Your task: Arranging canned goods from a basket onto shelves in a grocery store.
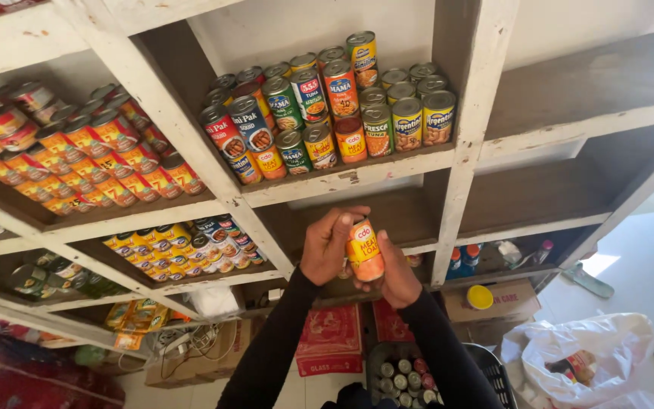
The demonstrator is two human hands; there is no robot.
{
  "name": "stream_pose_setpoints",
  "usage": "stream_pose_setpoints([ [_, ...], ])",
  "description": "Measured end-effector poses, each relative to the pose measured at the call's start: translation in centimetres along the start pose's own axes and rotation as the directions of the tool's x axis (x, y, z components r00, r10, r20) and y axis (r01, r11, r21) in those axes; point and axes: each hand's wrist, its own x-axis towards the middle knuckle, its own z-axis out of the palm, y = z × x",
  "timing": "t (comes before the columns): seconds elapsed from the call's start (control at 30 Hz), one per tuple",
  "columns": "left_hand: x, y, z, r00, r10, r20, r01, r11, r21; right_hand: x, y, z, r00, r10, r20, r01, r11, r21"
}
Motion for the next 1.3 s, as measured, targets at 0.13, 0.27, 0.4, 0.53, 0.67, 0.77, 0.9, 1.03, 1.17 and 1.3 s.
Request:
stream_pose_setpoints([
  [0.13,0.7,-0.9,-1.4,0.999,0.024,0.048,-0.017,0.99,-0.139,1.0,0.4,0.2,1.0,-0.013,-0.024,0.012,1.0,-0.014],
  [0.27,1.6,0.9,-2.3,0.992,0.096,0.087,-0.087,0.991,-0.099,1.8,1.0,-0.6,0.99,-0.14,-0.026,0.139,0.99,-0.015],
  [0.4,2.0,1.8,-2.9,0.971,0.239,0.021,-0.239,0.957,0.163,2.9,1.3,-1.1,0.959,-0.282,-0.021,0.279,0.957,-0.083],
  [0.53,2.1,3.8,-4.7,0.958,0.281,0.049,-0.283,0.911,0.299,2.8,-0.4,0.2,0.938,-0.34,0.074,0.347,0.905,-0.244],
  [0.67,2.8,5.4,-6.7,0.959,0.21,0.192,-0.271,0.88,0.39,3.4,-2.0,1.3,0.906,-0.382,0.183,0.42,0.76,-0.496],
  [0.77,3.5,6.4,-8.2,0.947,0.187,0.263,-0.296,0.827,0.477,4.1,-3.3,3.4,0.863,-0.449,0.231,0.493,0.654,-0.574],
  [0.9,5.0,7.3,-10.2,0.894,0.297,0.336,-0.437,0.747,0.502,5.9,-4.9,5.4,0.841,-0.491,0.225,0.506,0.571,-0.647],
  [1.03,7.4,7.5,-12.3,0.878,0.329,0.349,-0.475,0.689,0.547,8.9,-5.8,6.7,0.821,-0.528,0.216,0.52,0.536,-0.665],
  [1.17,10.5,7.9,-14.4,0.855,0.367,0.367,-0.519,0.582,0.626,11.7,-7.7,8.6,0.733,-0.648,0.209,0.529,0.35,-0.773],
  [1.3,13.8,7.9,-16.2,0.833,0.402,0.38,-0.544,0.468,0.696,14.7,-10.0,9.8,0.586,-0.762,0.275,0.472,0.045,-0.881],
])
